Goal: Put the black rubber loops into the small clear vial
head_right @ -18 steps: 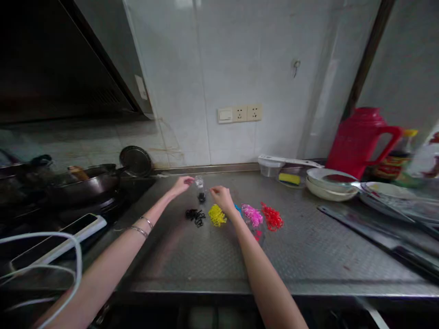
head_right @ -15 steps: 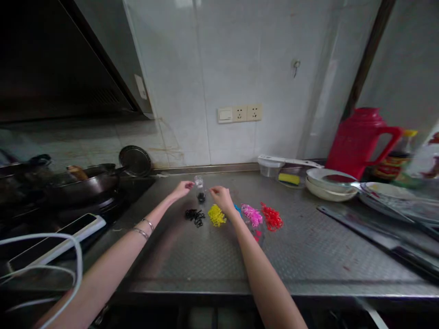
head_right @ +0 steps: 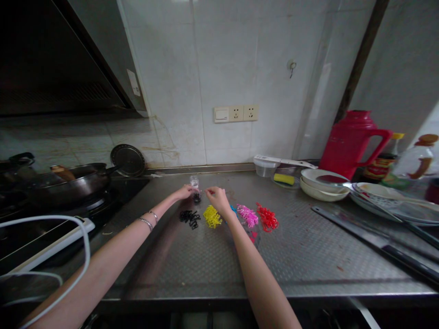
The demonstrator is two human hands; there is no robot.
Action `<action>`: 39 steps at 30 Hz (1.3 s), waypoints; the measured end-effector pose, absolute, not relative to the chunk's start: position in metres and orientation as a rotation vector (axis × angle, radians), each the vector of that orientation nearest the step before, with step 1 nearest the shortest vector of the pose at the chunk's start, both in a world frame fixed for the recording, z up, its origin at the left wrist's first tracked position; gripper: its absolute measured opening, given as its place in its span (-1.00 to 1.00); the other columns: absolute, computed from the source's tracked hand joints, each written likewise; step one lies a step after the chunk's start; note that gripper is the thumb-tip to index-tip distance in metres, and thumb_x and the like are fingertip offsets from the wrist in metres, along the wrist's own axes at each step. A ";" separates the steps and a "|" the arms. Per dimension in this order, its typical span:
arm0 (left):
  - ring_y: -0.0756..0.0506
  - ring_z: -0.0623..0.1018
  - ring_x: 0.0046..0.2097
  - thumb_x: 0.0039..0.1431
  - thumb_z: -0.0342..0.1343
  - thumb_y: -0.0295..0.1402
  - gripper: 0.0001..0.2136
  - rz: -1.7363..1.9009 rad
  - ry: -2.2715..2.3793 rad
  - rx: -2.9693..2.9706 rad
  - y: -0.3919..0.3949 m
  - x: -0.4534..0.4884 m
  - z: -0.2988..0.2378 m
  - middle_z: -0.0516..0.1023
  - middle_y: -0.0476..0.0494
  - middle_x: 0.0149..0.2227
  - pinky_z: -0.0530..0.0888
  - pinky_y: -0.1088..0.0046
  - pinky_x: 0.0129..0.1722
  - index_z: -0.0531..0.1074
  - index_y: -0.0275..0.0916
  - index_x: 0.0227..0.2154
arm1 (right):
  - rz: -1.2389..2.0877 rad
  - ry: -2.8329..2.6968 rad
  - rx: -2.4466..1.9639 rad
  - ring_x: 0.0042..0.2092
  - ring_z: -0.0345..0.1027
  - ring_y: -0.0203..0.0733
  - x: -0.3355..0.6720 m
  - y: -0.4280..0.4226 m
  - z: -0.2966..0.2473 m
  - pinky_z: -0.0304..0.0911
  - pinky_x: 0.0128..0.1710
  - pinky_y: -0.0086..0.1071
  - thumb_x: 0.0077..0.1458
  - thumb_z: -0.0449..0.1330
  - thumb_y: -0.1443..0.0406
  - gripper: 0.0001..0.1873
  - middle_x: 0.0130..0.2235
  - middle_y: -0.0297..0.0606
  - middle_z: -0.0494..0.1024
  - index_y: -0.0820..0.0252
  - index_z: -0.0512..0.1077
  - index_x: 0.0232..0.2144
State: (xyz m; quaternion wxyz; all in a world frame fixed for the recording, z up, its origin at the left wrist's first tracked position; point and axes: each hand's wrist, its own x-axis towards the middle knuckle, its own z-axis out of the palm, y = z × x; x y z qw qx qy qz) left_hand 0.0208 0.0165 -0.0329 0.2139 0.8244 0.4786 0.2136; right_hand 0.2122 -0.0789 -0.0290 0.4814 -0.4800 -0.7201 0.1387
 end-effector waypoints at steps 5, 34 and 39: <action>-0.03 0.48 -0.23 -0.05 -0.02 -0.46 -0.78 0.550 1.252 2.316 0.023 0.020 -0.036 0.56 -0.05 -0.36 0.32 0.42 -0.08 0.53 -0.23 -0.39 | 0.332 -1.761 -1.165 -0.34 0.37 -0.24 0.212 -0.080 -0.027 0.19 -0.25 -0.40 0.01 0.04 0.25 -0.74 -0.39 -0.26 0.55 0.20 0.51 -0.42; -0.02 0.40 -0.36 -0.05 0.09 -0.34 -0.83 1.133 1.494 2.537 0.005 0.002 0.077 0.49 -0.15 -0.43 0.30 0.47 -0.30 0.53 -0.30 -0.45 | 0.342 -1.797 -1.161 -0.34 0.38 -0.24 0.212 -0.082 -0.025 0.21 -0.25 -0.41 0.01 0.05 0.24 -0.76 -0.38 -0.26 0.55 0.18 0.51 -0.41; -0.02 0.41 -0.35 -0.05 0.11 -0.36 -0.84 0.976 1.407 2.676 -0.015 0.016 0.103 0.49 -0.13 -0.45 0.30 0.47 -0.26 0.54 -0.31 -0.44 | 0.342 -1.812 -1.167 -0.35 0.38 -0.24 0.213 -0.081 -0.026 0.21 -0.26 -0.41 0.01 0.05 0.23 -0.75 -0.38 -0.26 0.55 0.18 0.51 -0.41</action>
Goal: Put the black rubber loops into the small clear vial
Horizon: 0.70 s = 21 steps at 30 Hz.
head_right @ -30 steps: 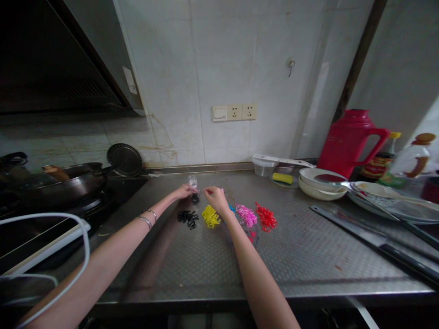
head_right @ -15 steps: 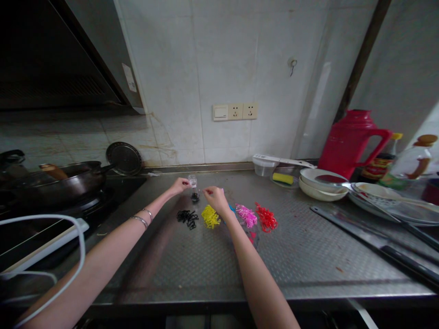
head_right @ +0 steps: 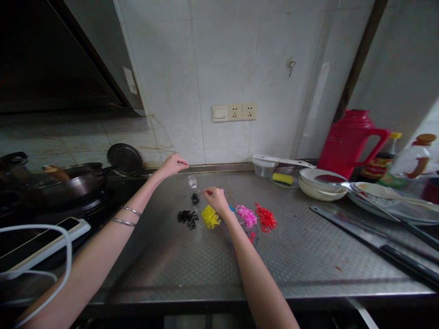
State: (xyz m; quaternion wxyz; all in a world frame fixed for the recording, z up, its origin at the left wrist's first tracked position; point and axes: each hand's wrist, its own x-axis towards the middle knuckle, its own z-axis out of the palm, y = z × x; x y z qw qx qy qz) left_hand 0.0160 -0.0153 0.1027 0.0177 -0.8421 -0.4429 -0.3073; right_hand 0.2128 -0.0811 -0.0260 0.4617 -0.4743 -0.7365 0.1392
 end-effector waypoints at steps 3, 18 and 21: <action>-0.01 0.42 -0.38 -0.06 0.11 -0.39 -0.85 -0.829 -1.319 -2.700 -0.021 0.023 0.103 0.50 -0.12 -0.46 0.31 0.49 -0.29 0.54 -0.32 -0.44 | 0.327 -1.816 -1.160 -0.36 0.38 -0.23 0.213 -0.081 -0.026 0.21 -0.30 -0.42 0.01 0.05 0.24 -0.74 -0.40 -0.25 0.55 0.19 0.52 -0.42; -0.02 0.40 -0.34 -0.07 0.09 -0.40 -0.81 -0.935 -1.394 -2.672 -0.025 0.020 0.078 0.48 -0.14 -0.39 0.32 0.48 -0.28 0.53 -0.31 -0.37 | 0.323 -1.852 -1.172 -0.34 0.39 -0.23 0.214 -0.082 -0.027 0.22 -0.26 -0.40 -0.03 0.07 0.30 -0.77 -0.39 -0.25 0.56 0.19 0.52 -0.39; -0.01 0.40 -0.35 -0.06 0.08 -0.38 -0.80 -1.070 -1.472 -2.599 -0.034 0.015 0.069 0.46 -0.13 -0.38 0.33 0.49 -0.29 0.51 -0.30 -0.35 | 0.336 -1.907 -1.167 -0.32 0.39 -0.23 0.212 -0.081 -0.029 0.23 -0.24 -0.39 -0.07 0.10 0.33 -0.76 -0.35 -0.23 0.56 0.21 0.51 -0.33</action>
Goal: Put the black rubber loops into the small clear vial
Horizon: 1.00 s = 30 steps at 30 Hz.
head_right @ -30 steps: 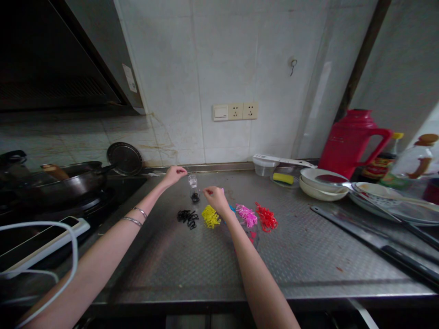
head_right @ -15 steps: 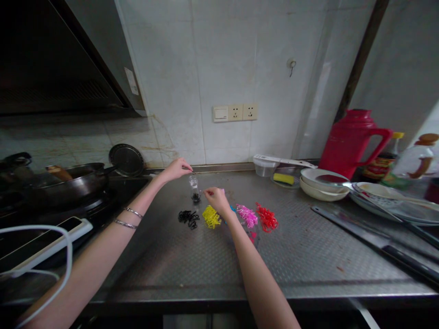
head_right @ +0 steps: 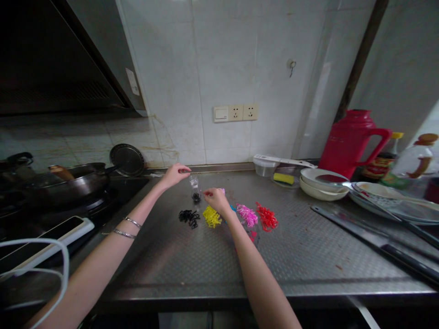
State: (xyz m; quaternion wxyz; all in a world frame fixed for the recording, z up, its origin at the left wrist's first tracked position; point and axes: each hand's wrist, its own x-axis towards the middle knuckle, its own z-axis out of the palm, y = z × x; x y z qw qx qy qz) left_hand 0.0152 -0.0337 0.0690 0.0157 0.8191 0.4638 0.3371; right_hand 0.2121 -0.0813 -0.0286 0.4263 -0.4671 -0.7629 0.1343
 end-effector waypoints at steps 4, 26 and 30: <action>-0.01 0.40 -0.36 -0.08 0.09 -0.35 -0.81 1.065 1.500 2.475 -0.048 0.008 0.045 0.47 -0.12 -0.40 0.33 0.49 -0.32 0.51 -0.30 -0.39 | 0.324 -2.110 -1.089 -0.22 0.37 -0.20 0.204 -0.087 -0.029 0.19 -0.15 -0.37 -0.14 0.15 0.34 -0.67 -0.25 -0.24 0.54 0.18 0.48 -0.23; 0.02 0.38 -0.49 -0.34 0.24 -0.19 -0.63 0.062 1.237 2.193 -0.068 -0.024 -0.002 0.46 -0.01 -0.52 0.24 0.58 -0.52 0.45 -0.30 -0.40 | -0.055 -2.303 -1.056 -0.23 0.27 -0.15 0.195 -0.107 -0.019 0.13 -0.22 -0.38 -0.10 0.16 0.19 -0.70 -0.33 -0.18 0.51 0.19 0.50 -0.29; 0.02 0.36 -0.54 -0.31 0.21 -0.26 -0.70 0.044 1.225 2.202 -0.066 -0.021 -0.007 0.43 0.01 -0.57 0.23 0.57 -0.55 0.43 -0.30 -0.44 | -0.066 -2.263 -1.083 -0.26 0.27 -0.16 0.195 -0.106 -0.018 0.13 -0.25 -0.39 -0.07 0.12 0.24 -0.74 -0.35 -0.21 0.51 0.19 0.49 -0.31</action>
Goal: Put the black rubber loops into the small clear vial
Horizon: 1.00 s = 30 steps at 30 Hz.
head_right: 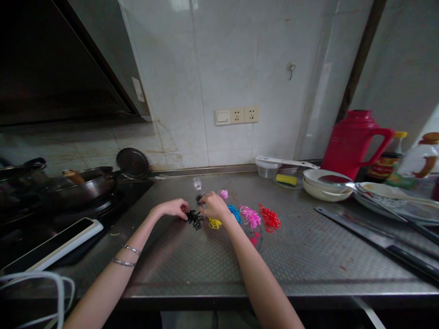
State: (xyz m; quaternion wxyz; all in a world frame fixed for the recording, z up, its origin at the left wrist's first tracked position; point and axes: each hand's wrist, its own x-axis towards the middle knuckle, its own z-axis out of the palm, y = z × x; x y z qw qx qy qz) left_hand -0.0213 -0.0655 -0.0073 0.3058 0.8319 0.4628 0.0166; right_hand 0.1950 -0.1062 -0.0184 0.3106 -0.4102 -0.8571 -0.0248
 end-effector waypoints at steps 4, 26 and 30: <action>0.03 0.34 -0.58 -0.24 0.14 -0.31 -0.82 0.028 1.199 2.157 -0.069 -0.019 -0.005 0.39 0.02 -0.63 0.22 0.56 -0.57 0.42 -0.31 -0.51 | -0.051 -2.268 -1.091 -0.26 0.27 -0.16 0.195 -0.108 -0.017 0.13 -0.25 -0.41 -0.07 0.10 0.27 -0.75 -0.37 -0.22 0.52 0.18 0.50 -0.33; 0.05 0.26 -0.56 -0.08 0.04 -0.18 -0.72 0.351 1.106 2.263 -0.079 -0.028 0.021 0.29 0.03 -0.67 0.16 0.55 -0.52 0.39 -0.35 -0.63 | 0.020 -2.356 -1.198 -0.20 0.30 -0.20 0.196 -0.104 -0.021 0.13 -0.19 -0.45 -0.05 0.06 0.29 -0.74 -0.32 -0.23 0.51 0.17 0.47 -0.31; 0.04 0.31 -0.53 -0.06 0.03 -0.20 -0.73 0.466 1.077 2.250 -0.079 -0.028 0.036 0.36 -0.01 -0.62 0.21 0.55 -0.50 0.43 -0.35 -0.56 | 0.037 -2.357 -1.189 -0.21 0.31 -0.21 0.196 -0.104 -0.020 0.13 -0.19 -0.45 -0.05 0.06 0.30 -0.75 -0.32 -0.23 0.51 0.17 0.47 -0.31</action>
